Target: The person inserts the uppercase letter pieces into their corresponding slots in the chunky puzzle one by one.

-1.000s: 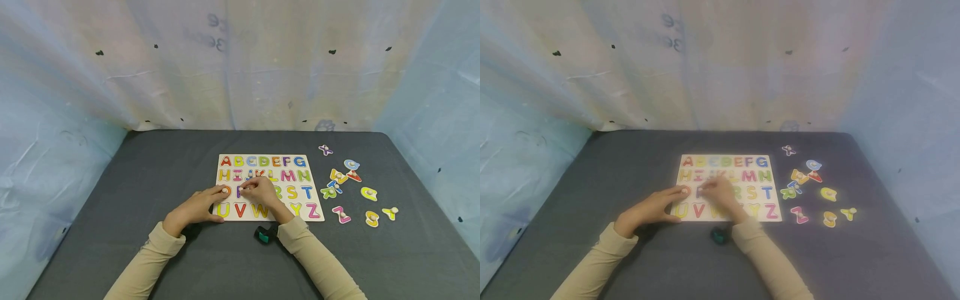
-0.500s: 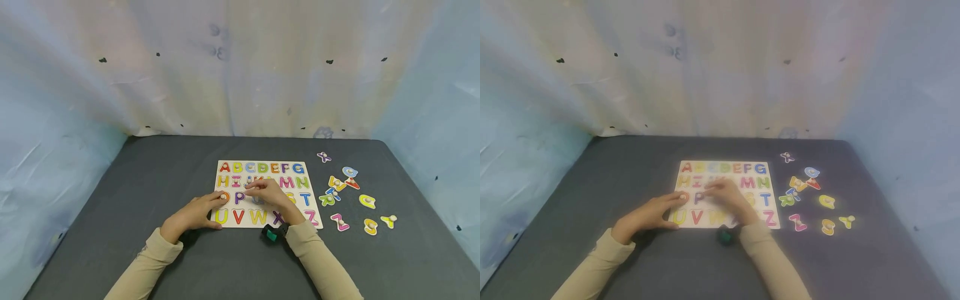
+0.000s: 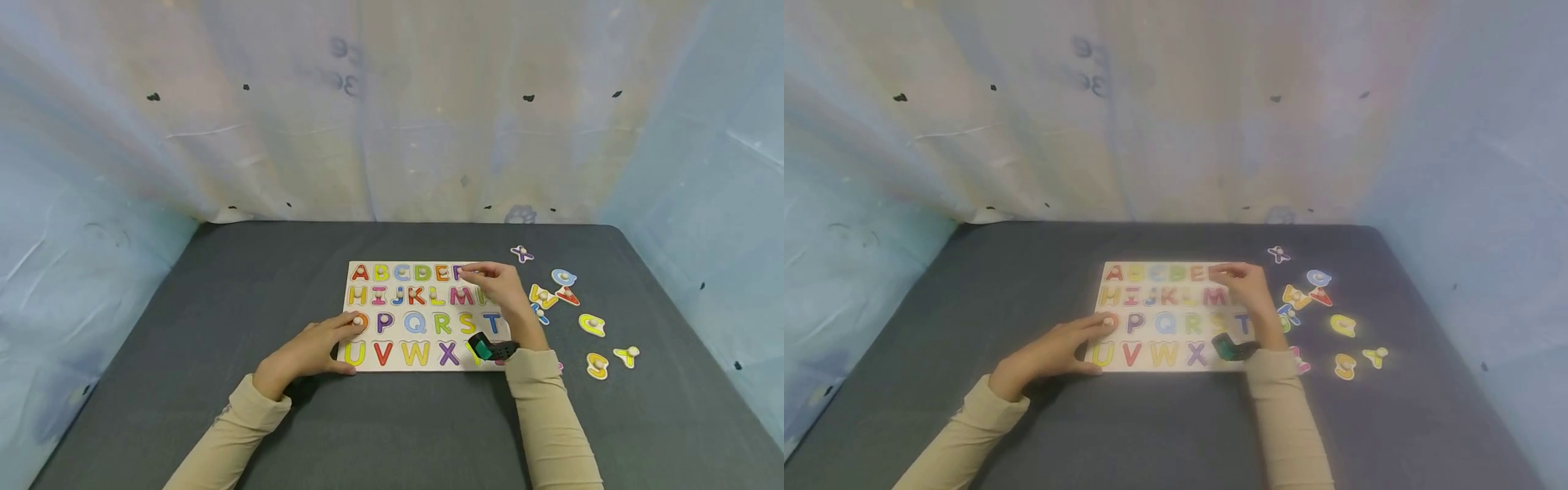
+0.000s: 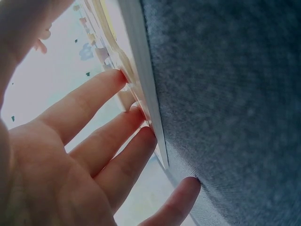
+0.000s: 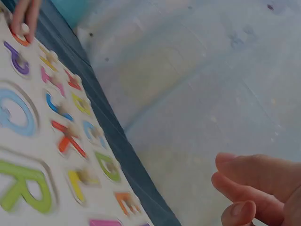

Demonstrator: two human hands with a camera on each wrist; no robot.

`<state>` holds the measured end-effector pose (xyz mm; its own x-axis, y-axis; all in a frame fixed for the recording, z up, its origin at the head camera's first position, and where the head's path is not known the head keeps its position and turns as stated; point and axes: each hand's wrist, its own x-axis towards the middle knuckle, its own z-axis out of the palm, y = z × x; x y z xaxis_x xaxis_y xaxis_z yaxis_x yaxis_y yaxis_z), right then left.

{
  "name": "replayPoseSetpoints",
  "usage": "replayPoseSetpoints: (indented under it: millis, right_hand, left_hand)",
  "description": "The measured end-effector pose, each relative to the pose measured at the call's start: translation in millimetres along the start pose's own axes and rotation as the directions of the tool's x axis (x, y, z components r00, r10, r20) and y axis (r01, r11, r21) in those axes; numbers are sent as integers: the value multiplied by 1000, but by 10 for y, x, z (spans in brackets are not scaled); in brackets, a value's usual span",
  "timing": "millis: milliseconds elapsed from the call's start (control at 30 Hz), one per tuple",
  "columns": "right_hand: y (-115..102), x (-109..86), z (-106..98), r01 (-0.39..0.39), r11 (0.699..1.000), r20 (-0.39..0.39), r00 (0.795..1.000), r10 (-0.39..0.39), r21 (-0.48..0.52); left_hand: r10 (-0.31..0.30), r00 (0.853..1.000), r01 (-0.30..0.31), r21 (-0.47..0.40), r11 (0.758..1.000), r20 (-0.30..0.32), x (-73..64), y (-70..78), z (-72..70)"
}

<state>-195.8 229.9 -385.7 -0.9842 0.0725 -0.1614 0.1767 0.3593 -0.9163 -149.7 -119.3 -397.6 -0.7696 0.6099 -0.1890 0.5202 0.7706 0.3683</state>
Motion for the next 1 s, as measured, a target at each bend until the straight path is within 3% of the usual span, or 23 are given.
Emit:
replayPoseSetpoints:
  millis: [267,400,533,633,833,1000]
  right_hand:
    - [153,8,-416,-32,998,-62,998,29,-59]
    - [266,-17,-628,-78,995,-151,986,69,-55]
    - [381,-46,-773,-138,989,-284,951,119,-49]
    - [454,-42,-851,-169,985,-365,917,162,11]
    - [566,-7,-1018,-201,965,-445,858,257,169]
    - [634,68,-1151,-232,918,-453,813,365,322]
  left_hand:
    - [16,1000,-16,7,1000,-7,26,-10,-7]
    - [10,1000,-10,2,1000,0,23,-26,-9]
    - [2,1000,-2,-6,1000,2,5,-45,-22]
    - [-4,1000,4,-10,1000,-4,-2,-46,-38]
    - [1,1000,-2,-18,1000,-8,-8,-7,-45]
    - [-3,1000,3,-20,1000,-9,-7,-17,-14]
